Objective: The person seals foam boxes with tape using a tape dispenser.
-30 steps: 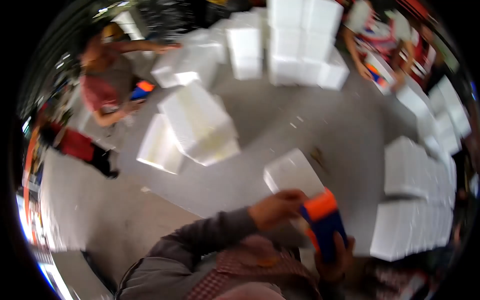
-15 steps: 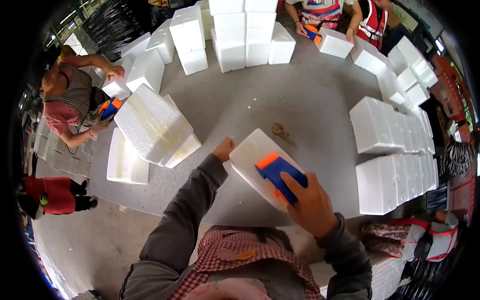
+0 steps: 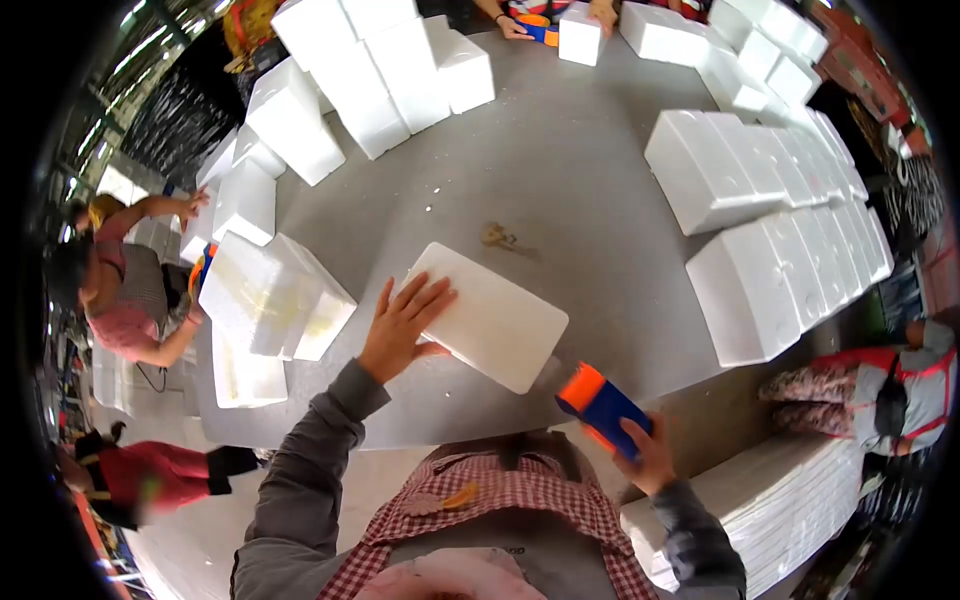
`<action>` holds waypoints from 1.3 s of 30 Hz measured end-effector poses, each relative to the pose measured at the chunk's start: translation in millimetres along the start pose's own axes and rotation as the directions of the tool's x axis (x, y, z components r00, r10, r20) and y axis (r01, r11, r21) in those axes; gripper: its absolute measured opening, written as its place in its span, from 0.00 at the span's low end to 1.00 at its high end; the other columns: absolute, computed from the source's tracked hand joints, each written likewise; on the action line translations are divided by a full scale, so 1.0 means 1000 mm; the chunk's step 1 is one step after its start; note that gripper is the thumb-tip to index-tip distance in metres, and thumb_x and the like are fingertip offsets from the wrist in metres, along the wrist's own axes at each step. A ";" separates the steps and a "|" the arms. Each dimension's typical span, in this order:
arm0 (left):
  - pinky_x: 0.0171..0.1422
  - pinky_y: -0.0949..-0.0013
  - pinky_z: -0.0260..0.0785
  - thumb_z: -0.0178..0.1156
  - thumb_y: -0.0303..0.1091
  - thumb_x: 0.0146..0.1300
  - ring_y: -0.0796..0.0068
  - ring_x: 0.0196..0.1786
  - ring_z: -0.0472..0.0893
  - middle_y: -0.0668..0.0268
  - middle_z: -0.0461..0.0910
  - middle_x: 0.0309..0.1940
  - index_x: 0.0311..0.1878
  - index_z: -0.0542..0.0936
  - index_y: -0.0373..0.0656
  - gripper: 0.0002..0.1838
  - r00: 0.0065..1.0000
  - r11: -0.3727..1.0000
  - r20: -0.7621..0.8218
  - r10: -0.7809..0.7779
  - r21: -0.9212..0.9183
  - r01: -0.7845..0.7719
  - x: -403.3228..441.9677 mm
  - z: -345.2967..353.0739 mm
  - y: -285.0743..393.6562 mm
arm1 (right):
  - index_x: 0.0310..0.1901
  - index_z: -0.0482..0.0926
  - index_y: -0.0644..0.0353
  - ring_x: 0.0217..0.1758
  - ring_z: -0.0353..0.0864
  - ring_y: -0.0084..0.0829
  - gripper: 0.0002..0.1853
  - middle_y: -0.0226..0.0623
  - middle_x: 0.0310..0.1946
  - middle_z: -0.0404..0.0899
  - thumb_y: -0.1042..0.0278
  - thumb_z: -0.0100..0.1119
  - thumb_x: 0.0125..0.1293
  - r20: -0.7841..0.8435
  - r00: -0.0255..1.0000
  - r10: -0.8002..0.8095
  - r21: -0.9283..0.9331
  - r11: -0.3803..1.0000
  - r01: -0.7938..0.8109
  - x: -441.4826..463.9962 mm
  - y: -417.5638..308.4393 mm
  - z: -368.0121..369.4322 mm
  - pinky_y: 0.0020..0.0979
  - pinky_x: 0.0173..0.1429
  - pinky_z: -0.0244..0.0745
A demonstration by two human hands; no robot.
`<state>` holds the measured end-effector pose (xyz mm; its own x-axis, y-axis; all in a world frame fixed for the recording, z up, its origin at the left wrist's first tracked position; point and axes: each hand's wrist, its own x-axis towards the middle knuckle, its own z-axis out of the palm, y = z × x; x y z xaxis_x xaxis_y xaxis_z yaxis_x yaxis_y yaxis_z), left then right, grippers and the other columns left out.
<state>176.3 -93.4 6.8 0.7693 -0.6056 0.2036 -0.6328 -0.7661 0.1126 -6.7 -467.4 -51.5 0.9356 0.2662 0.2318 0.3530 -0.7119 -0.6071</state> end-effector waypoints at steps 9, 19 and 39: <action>0.61 0.52 0.53 0.51 0.47 0.60 0.59 0.52 0.69 0.60 0.71 0.50 0.61 0.68 0.57 0.24 0.935 0.948 -0.188 0.300 0.170 -0.270 0.137 0.029 -0.031 | 0.63 0.57 0.59 0.59 0.65 0.31 0.35 0.38 0.57 0.65 0.78 0.57 0.51 -0.135 0.853 0.505 0.893 0.436 -0.116 0.118 0.041 0.040 0.31 0.62 0.61; 0.43 0.52 0.67 0.45 0.57 0.61 0.52 0.41 0.74 0.53 0.72 0.40 0.63 0.64 0.65 0.27 0.948 0.917 -0.034 -0.315 0.248 0.313 0.054 0.055 -0.007 | 0.60 0.60 0.60 0.54 0.71 0.35 0.35 0.47 0.51 0.70 0.70 0.62 0.49 -0.293 0.540 0.789 0.802 0.511 -0.311 0.097 -0.064 0.182 0.33 0.58 0.66; 0.64 0.33 0.36 0.43 0.56 0.62 0.55 0.69 0.52 0.65 0.55 0.67 0.64 0.62 0.65 0.27 0.994 0.996 -0.106 0.039 0.082 -0.030 0.030 0.073 0.057 | 0.63 0.56 0.58 0.48 0.71 0.26 0.34 0.35 0.47 0.72 0.74 0.58 0.55 -0.024 0.579 0.815 0.979 0.137 -0.152 -0.019 -0.109 0.164 0.29 0.53 0.68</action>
<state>169.8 -170.7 -52.2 0.7304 -0.6086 0.3100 -0.6464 -0.7626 0.0260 -62.3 -288.8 -114.2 0.8292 -0.4415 -0.3427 -0.0910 0.4983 -0.8622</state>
